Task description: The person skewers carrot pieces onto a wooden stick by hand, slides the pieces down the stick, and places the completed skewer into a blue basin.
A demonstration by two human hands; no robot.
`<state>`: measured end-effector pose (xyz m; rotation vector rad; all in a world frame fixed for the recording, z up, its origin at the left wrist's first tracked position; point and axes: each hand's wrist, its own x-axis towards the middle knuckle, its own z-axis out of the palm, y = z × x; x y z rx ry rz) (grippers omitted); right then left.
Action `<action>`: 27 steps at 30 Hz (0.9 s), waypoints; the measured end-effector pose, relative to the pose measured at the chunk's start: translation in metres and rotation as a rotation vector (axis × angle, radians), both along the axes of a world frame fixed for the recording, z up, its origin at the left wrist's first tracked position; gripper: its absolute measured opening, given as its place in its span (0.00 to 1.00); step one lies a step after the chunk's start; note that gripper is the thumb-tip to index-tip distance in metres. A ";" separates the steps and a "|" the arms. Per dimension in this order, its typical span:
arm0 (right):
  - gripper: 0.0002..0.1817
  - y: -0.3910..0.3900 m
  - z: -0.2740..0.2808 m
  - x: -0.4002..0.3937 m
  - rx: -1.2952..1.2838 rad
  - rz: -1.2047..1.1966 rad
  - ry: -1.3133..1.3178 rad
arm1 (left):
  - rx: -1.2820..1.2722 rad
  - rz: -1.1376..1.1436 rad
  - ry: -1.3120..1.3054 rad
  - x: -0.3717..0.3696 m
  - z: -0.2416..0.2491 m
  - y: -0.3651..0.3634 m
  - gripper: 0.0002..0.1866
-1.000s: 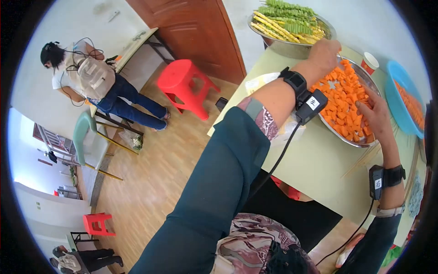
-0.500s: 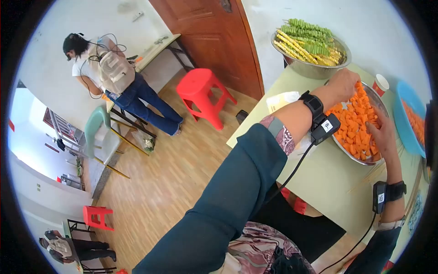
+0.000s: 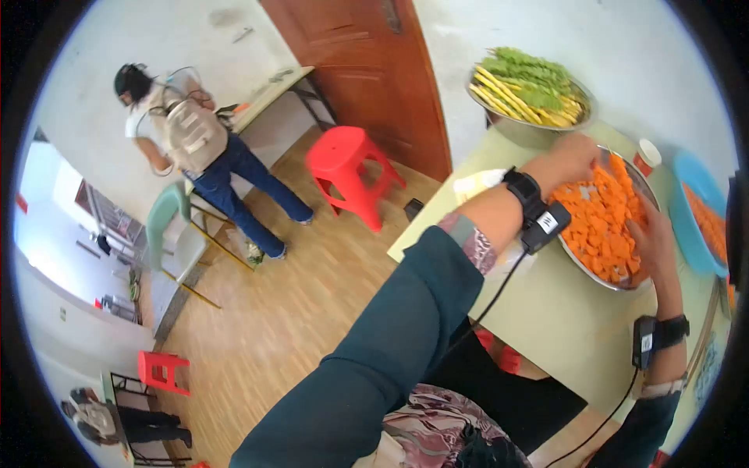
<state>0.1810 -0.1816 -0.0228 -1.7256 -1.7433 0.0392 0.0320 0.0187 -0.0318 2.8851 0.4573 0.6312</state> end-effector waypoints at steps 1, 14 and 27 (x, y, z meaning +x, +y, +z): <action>0.28 -0.001 0.000 -0.001 -0.032 -0.006 0.012 | -0.218 -0.082 -0.081 -0.010 -0.003 -0.008 0.19; 0.23 0.003 -0.002 -0.004 0.004 -0.122 -0.174 | -0.137 -0.173 0.670 -0.010 0.016 -0.024 0.27; 0.25 0.006 0.004 -0.006 -0.022 -0.181 -0.237 | -0.720 -0.141 0.149 0.002 0.013 -0.005 0.17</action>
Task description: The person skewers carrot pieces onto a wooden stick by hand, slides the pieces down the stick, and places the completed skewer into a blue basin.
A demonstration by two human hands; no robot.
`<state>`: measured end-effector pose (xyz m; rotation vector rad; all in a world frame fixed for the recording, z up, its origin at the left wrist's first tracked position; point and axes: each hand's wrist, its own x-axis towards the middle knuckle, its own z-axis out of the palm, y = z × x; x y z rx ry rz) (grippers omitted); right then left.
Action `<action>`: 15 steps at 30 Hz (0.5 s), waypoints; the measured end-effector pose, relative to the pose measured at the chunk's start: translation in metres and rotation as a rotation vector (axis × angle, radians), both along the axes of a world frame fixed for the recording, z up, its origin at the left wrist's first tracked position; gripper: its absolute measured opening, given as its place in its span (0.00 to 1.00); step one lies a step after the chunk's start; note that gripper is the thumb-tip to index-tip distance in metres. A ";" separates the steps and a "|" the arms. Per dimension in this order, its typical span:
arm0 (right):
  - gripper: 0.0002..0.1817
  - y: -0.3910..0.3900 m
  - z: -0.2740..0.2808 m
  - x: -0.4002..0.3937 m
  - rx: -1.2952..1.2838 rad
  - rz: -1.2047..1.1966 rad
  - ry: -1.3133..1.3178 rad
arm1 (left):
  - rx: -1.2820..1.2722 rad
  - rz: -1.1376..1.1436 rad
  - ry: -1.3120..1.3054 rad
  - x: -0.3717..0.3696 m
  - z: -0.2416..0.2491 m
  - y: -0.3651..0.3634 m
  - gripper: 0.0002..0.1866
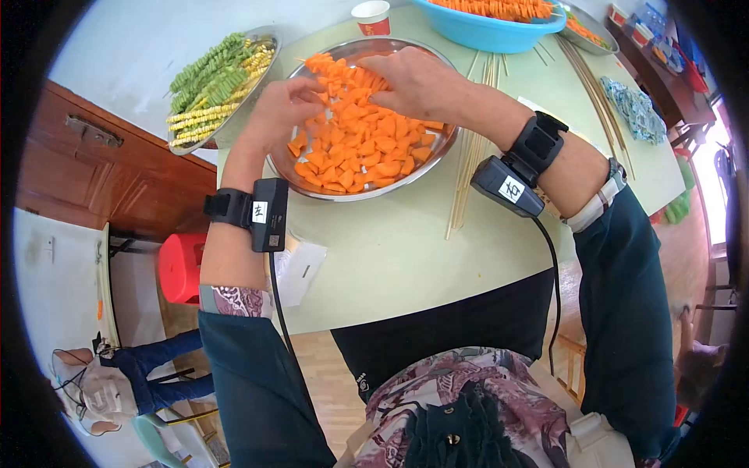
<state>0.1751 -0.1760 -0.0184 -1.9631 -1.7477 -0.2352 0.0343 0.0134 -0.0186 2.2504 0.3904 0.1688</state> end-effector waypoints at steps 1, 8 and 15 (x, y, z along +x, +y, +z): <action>0.25 0.001 -0.001 0.000 0.000 0.000 -0.002 | -0.071 0.031 -0.018 -0.003 0.005 -0.001 0.18; 0.23 -0.004 0.001 0.000 0.012 0.036 0.037 | -0.163 0.093 -0.100 -0.006 0.005 0.002 0.20; 0.24 -0.002 -0.002 0.002 0.049 0.062 0.005 | -0.203 0.196 -0.133 -0.006 0.009 0.001 0.16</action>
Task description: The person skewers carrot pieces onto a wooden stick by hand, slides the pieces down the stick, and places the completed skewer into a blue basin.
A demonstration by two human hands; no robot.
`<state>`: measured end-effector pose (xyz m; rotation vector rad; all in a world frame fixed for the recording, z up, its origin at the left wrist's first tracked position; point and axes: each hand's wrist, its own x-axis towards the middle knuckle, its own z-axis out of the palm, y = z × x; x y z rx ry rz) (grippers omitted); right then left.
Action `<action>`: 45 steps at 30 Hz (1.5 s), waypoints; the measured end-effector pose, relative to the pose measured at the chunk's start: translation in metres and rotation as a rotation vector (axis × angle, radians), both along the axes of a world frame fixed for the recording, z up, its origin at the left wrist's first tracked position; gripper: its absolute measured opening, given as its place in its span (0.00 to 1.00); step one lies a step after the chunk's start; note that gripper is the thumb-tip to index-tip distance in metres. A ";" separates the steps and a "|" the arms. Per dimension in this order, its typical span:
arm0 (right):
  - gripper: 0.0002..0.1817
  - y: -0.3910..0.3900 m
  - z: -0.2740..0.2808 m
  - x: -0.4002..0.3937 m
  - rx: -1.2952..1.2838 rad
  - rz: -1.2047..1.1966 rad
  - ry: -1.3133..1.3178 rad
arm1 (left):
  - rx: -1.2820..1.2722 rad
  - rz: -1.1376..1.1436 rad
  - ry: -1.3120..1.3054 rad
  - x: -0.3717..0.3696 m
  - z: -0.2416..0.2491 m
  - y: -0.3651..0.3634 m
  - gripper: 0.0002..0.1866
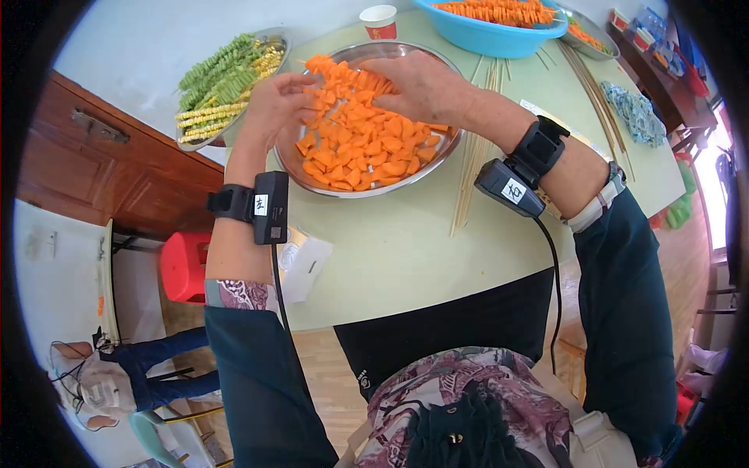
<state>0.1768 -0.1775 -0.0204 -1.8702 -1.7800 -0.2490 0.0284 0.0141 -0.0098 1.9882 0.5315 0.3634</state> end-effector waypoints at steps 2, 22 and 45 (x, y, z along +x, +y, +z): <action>0.24 -0.001 0.002 -0.003 -0.007 0.002 0.021 | -0.068 0.012 -0.068 0.000 -0.001 0.004 0.15; 0.25 -0.006 0.008 -0.009 0.030 0.080 0.069 | -0.095 0.113 -0.240 -0.003 0.002 0.014 0.20; 0.23 -0.010 0.015 -0.016 -0.139 0.032 0.088 | -0.043 0.260 -0.308 -0.005 0.004 0.016 0.14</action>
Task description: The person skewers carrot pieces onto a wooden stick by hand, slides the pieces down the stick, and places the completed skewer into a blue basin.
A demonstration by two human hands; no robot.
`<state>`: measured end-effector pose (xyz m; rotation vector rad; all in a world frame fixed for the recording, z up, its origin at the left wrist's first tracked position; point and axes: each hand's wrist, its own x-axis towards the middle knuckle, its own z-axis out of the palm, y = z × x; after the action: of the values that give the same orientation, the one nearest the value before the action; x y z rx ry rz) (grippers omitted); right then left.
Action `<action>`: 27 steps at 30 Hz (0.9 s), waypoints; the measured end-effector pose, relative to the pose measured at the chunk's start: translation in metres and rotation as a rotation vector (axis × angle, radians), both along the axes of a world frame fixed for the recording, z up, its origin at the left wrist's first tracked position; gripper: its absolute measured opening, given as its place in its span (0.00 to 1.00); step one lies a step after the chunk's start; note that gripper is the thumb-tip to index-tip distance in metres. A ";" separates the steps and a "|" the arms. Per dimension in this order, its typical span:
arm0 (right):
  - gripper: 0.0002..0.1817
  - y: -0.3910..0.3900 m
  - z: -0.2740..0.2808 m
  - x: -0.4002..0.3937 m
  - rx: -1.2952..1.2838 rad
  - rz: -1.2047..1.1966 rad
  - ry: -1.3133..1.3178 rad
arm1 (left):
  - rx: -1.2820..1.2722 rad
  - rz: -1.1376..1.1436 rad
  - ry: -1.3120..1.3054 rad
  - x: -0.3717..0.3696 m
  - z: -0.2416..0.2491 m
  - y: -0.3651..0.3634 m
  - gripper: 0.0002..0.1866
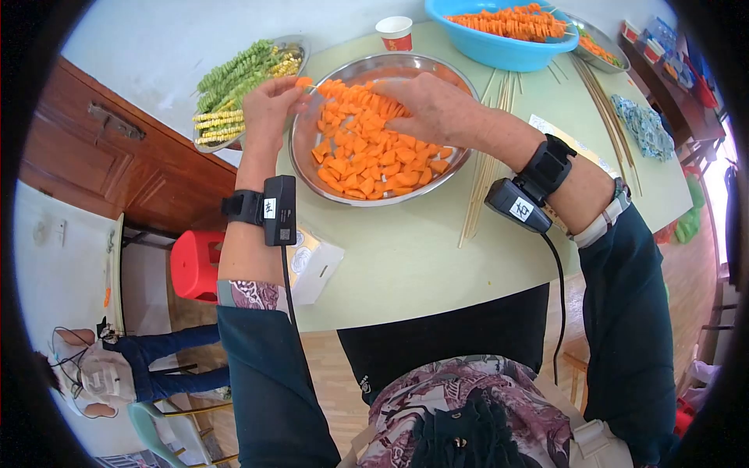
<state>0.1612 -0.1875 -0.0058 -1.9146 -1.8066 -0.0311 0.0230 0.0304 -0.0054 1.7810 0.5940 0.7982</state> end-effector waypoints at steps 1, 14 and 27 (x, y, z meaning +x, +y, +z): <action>0.23 0.000 -0.001 0.000 0.001 -0.001 0.000 | -0.014 0.013 -0.019 0.000 -0.001 -0.001 0.14; 0.24 0.003 -0.006 0.002 0.069 0.024 -0.020 | -0.010 0.028 -0.039 0.000 0.000 -0.001 0.12; 0.24 0.002 -0.002 0.000 -0.025 -0.005 -0.069 | 0.038 0.003 0.032 0.001 0.001 -0.002 0.10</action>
<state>0.1612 -0.1851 -0.0080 -1.9575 -1.8554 -0.0783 0.0236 0.0283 -0.0048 1.8310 0.6064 0.7890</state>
